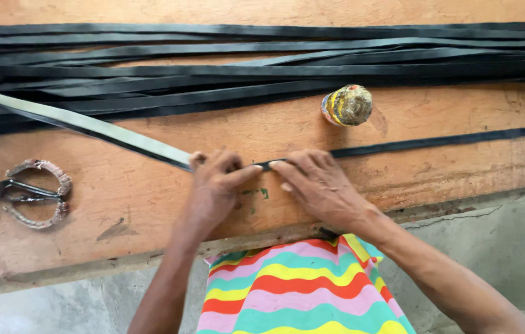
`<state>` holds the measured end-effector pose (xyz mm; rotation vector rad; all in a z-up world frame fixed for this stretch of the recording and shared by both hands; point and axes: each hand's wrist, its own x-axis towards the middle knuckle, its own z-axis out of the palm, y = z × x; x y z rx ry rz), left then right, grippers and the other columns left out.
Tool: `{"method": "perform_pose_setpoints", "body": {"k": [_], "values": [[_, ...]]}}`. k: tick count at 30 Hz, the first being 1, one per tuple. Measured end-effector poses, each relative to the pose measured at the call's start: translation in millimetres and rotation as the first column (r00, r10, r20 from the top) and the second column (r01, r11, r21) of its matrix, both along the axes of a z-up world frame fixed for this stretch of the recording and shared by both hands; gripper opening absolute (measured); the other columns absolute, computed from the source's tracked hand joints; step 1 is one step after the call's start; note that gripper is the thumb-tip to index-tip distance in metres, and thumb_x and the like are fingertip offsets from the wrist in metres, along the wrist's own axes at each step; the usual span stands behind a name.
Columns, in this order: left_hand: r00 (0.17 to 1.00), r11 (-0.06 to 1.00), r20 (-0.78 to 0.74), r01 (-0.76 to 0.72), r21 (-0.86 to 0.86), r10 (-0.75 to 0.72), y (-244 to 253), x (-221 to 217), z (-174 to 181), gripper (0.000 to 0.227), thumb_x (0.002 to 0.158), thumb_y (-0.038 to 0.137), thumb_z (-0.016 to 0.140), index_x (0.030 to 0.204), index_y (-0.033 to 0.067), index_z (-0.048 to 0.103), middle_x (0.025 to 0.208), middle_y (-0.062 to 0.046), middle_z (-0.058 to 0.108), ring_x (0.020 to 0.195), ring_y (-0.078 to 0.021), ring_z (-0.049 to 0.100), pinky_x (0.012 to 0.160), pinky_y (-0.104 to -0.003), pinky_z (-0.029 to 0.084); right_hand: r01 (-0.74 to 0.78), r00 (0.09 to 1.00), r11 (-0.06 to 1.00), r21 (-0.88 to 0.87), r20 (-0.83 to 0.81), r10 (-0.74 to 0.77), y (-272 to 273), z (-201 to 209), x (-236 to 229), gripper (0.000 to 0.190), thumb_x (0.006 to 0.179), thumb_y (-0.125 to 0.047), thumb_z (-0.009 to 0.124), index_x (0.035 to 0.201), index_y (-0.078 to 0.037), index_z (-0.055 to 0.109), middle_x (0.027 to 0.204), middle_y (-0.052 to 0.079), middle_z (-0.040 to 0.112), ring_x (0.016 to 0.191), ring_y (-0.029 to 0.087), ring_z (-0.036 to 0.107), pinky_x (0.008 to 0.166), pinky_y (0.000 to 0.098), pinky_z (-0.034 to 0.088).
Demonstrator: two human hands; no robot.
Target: The person folds a black strap lengthwise on a wooden table and rubs it with a small cylindrical object. The person repeats this process on multiple straps, handling them one at a time.
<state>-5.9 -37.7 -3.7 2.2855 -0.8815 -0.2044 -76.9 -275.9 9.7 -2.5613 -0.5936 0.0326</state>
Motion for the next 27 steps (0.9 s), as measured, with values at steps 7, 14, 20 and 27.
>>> {"method": "perform_pose_setpoints", "body": {"k": [7, 14, 20, 27], "values": [[0.993, 0.988, 0.074, 0.103, -0.116, -0.095, -65, -7, -24, 0.045, 0.076, -0.004, 0.068, 0.111, 0.0217, 0.078, 0.094, 0.0, 0.061, 0.096, -0.0196, 0.061, 0.09, -0.043, 0.031, 0.106, 0.989, 0.977, 0.184, -0.122, -0.084, -54, 3, -25, 0.036, 0.095, -0.002, 0.059, 0.13, -0.005, 0.056, 0.138, 0.014, 0.06, 0.129, 0.038, 0.055, 0.107, 0.0448, 0.048], [0.995, 0.99, 0.056, 0.093, -0.107, -0.087, -45, 5, -11, 0.052, 0.07, -0.009, 0.068, 0.107, 0.0262, 0.078, 0.093, 0.004, 0.063, 0.091, -0.0169, 0.062, 0.091, -0.045, 0.031, 0.15, 0.975, 0.969, 0.198, -0.189, -0.113, -57, -6, -23, 0.039, 0.093, -0.002, 0.061, 0.131, -0.008, 0.058, 0.132, 0.011, 0.064, 0.127, 0.036, 0.055, 0.107, 0.0453, 0.047], [0.998, 0.997, 0.031, 0.065, -0.046, -0.063, -29, 5, -12, 0.052, 0.071, -0.01, 0.069, 0.105, 0.0276, 0.079, 0.091, 0.004, 0.061, 0.089, -0.0181, 0.06, 0.089, -0.045, 0.03, 0.176, 0.966, 0.969, 0.174, -0.222, -0.136, -58, -9, -23, 0.039, 0.092, -0.006, 0.064, 0.131, -0.009, 0.058, 0.131, 0.011, 0.064, 0.126, 0.036, 0.055, 0.105, 0.0462, 0.046], [0.998, 0.997, 0.021, 0.067, -0.028, -0.067, -30, 4, -11, 0.052, 0.073, -0.011, 0.068, 0.105, 0.027, 0.081, 0.09, 0.004, 0.06, 0.09, -0.0176, 0.06, 0.09, -0.045, 0.029, 0.161, 0.968, 0.975, 0.155, -0.216, -0.126, -58, -12, -23, 0.04, 0.092, -0.007, 0.064, 0.132, -0.01, 0.059, 0.132, 0.01, 0.064, 0.127, 0.034, 0.054, 0.106, 0.0466, 0.045]]}}
